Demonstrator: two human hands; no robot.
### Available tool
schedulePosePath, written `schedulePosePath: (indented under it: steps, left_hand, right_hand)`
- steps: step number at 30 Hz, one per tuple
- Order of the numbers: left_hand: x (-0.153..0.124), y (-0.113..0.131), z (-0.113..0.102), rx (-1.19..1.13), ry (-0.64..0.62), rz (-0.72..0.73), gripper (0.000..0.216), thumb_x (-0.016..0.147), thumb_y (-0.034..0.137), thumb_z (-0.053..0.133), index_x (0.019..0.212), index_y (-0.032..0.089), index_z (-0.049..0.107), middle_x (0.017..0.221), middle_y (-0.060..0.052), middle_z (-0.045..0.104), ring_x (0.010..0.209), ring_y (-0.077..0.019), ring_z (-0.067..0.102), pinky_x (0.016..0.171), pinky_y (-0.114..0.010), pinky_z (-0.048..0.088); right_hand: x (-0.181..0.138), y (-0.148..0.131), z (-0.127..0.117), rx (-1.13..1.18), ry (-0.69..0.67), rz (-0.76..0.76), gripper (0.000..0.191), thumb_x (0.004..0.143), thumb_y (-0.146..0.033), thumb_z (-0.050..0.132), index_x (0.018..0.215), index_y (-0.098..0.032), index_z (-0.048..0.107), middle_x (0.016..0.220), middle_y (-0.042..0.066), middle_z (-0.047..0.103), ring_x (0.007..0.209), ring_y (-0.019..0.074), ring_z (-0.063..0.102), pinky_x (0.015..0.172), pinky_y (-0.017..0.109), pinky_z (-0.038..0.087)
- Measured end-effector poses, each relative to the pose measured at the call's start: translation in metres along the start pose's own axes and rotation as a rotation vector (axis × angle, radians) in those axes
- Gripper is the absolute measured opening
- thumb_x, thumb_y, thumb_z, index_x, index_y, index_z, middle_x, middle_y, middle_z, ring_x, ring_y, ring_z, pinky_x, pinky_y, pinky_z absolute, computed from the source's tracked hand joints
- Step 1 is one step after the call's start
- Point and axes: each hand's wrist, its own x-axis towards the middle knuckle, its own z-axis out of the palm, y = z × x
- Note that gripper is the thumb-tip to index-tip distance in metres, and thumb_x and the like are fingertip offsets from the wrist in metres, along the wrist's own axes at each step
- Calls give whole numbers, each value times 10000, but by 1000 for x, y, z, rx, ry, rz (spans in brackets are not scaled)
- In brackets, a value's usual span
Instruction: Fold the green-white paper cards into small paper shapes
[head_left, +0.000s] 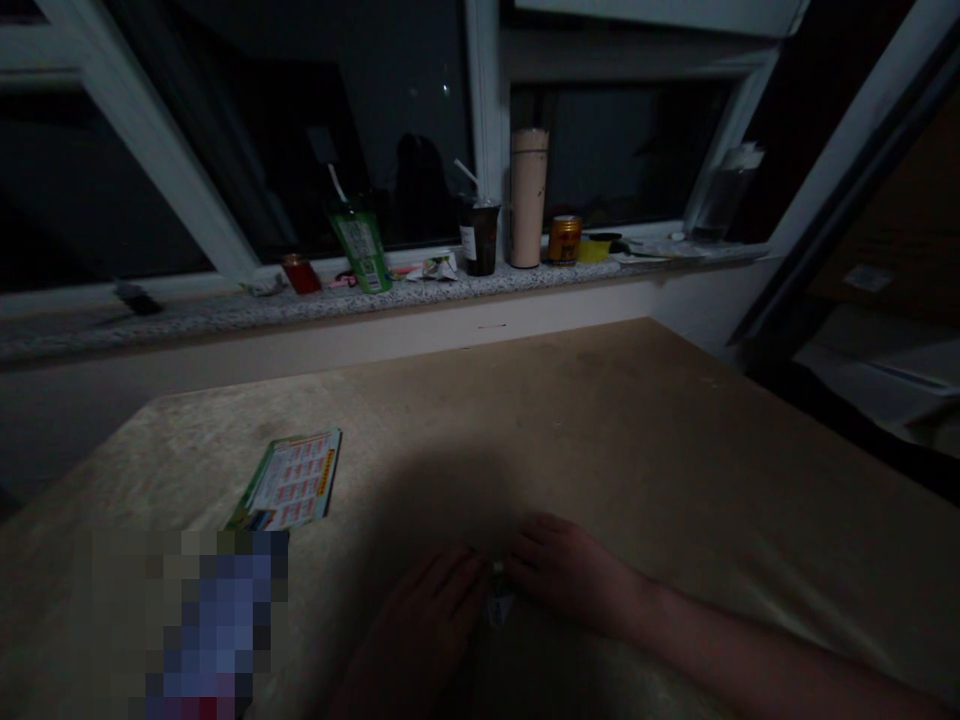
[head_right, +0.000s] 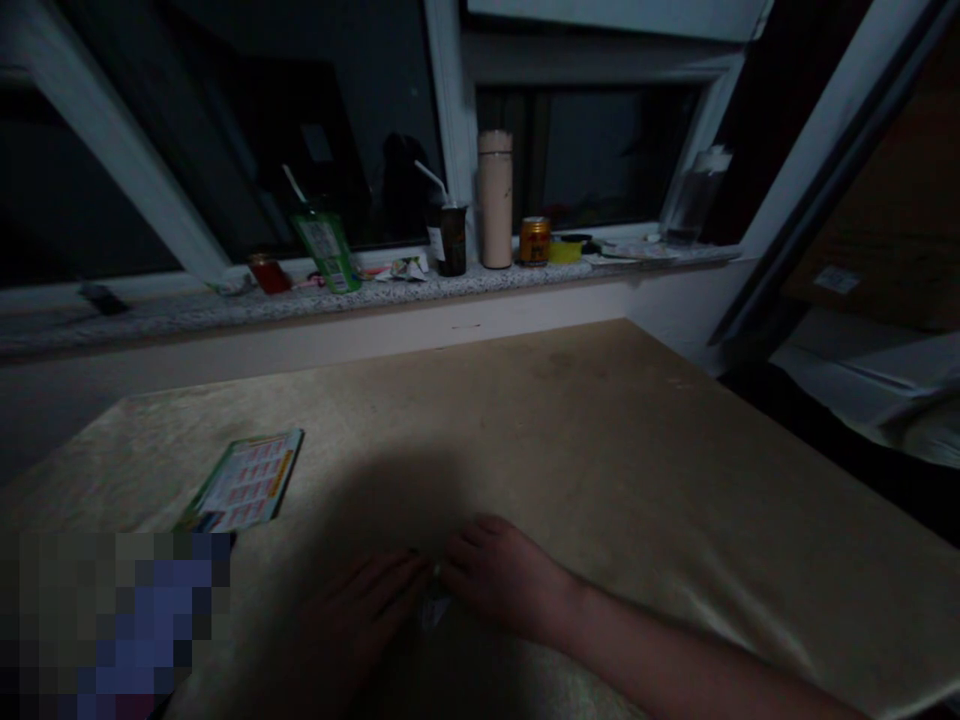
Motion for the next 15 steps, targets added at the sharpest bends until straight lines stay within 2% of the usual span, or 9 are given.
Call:
schedulePosePath:
  steps: [5,7,10,15]
  left_hand:
    - [-5,14,5,45,43,4,564,759,-70,316,1238,133,536,1237,-114,620,1119,-239,586,895,-348,510]
    - [-5,16,6,50,21,-21,590,745,-67,321,1252,155,526,1261,-101,607,1119,-230,588,859,-324,531]
    - [-5,18,5,82,1,-21,614,713,-77,307,1238,138,542,1244,-111,619,1096,-236,607,815,-321,554]
    - [-3,22,2,116,-14,-5,588,705,-75,317,1210,88,571,1224,-150,626,1099,-250,609,862,-330,538]
  right_hand:
    - [-6,-1,4,106,-17,117,143,917,-176,488,876,-182,625,784,30,634,617,150,557,546,276,367]
    - [-10,1,0,215,-9,146,128,903,-217,510,898,-182,633,811,36,633,662,150,568,581,268,386]
    - [-15,4,-6,334,15,123,177,852,-166,531,1003,-176,623,888,55,630,763,160,576,647,263,409]
    - [-16,4,-5,269,6,127,144,881,-138,507,926,-174,639,850,53,646,742,169,575,647,282,414]
